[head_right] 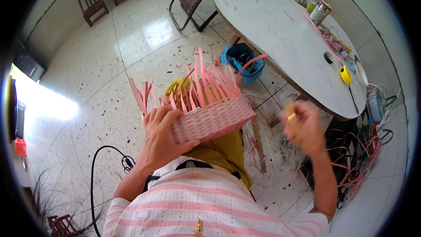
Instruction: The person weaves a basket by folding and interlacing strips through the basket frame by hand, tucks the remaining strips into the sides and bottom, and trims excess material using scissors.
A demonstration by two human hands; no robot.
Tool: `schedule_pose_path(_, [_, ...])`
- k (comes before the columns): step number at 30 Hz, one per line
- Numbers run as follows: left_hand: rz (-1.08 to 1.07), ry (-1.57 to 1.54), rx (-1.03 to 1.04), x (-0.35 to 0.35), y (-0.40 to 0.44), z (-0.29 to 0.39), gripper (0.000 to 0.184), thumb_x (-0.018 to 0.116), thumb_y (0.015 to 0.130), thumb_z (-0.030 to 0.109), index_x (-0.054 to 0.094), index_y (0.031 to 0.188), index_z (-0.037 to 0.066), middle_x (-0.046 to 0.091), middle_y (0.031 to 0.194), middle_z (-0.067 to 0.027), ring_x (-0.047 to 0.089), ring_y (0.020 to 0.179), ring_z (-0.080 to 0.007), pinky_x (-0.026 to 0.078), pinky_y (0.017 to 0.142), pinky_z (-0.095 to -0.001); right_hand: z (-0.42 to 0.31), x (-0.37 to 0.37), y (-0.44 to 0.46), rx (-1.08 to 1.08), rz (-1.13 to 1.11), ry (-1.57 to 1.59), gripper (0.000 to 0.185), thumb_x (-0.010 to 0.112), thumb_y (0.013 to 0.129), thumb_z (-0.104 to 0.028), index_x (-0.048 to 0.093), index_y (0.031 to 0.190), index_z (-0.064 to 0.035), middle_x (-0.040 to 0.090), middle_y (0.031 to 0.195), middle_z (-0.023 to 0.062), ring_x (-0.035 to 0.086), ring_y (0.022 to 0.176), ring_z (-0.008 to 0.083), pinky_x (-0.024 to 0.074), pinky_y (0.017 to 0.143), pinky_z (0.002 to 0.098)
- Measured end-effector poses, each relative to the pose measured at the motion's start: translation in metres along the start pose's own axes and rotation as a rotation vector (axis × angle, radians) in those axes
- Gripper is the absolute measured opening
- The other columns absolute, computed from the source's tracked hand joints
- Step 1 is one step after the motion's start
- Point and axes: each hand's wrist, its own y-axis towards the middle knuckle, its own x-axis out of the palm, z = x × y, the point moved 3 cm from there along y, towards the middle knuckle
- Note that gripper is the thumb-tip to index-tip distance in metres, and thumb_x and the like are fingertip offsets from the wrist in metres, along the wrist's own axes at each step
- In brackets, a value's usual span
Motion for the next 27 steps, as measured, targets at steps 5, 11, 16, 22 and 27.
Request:
schedule_pose_path(5, [0.039,0.006,-0.011,0.005,0.002,0.001,0.067,0.092,0.063,0.029,0.063,0.119,0.005,0.058,0.116,-0.0116,0.051,0.116,-0.0331,0.033,0.106,-0.0465,0.004,0.087,-0.039,-0.112,-0.246,-0.476,0.035,0.079,0.09,-0.027,0.057,0.088,0.0009,0.061,0.073,0.0095,0.058,0.06,0.0222,0.0471,0.055,0.0344])
schedule_pose_path(11, [0.098,0.02,-0.007,0.011,0.002,0.007,0.067,0.093,0.062,0.031,0.063,0.117,0.006,0.058,0.113,-0.0108,0.052,0.113,-0.0315,0.034,0.103,-0.0469,0.001,0.108,-0.035,-0.252,-0.349,-0.804,0.042,0.076,0.089,-0.032,0.054,0.089,0.003,0.06,0.083,0.0231,0.061,0.077,0.0413,0.0492,0.07,0.048])
schedule_pose_path(16, [0.111,0.04,0.001,0.014,0.002,0.009,0.067,0.092,0.062,0.031,0.063,0.117,0.007,0.058,0.113,-0.0102,0.053,0.112,-0.031,0.034,0.101,-0.0467,-0.003,0.117,-0.033,-0.246,-0.347,-0.89,0.044,0.072,0.091,-0.037,0.053,0.094,0.0037,0.062,0.088,0.0246,0.063,0.084,0.0429,0.0508,0.074,0.0501])
schedule_pose_path(22, [0.1,0.033,-0.003,0.017,0.002,0.01,0.07,0.091,0.062,0.03,0.061,0.12,0.008,0.058,0.113,-0.0097,0.052,0.113,-0.0307,0.034,0.1,-0.0463,-0.001,0.127,-0.03,-0.322,-0.318,-0.835,0.038,0.073,0.092,-0.03,0.055,0.089,0.0023,0.059,0.082,0.0234,0.06,0.075,0.0421,0.0467,0.068,0.0501])
schedule_pose_path(27, [0.128,0.03,-0.004,0.018,0.003,0.01,0.068,0.094,0.059,0.03,0.064,0.115,0.006,0.058,0.111,-0.0099,0.054,0.11,-0.0295,0.034,0.101,-0.0461,0.002,0.134,-0.026,-0.258,-0.417,-0.791,0.044,0.066,0.097,-0.036,0.055,0.096,0.0066,0.064,0.083,0.0298,0.064,0.078,0.0491,0.0513,0.072,0.0542])
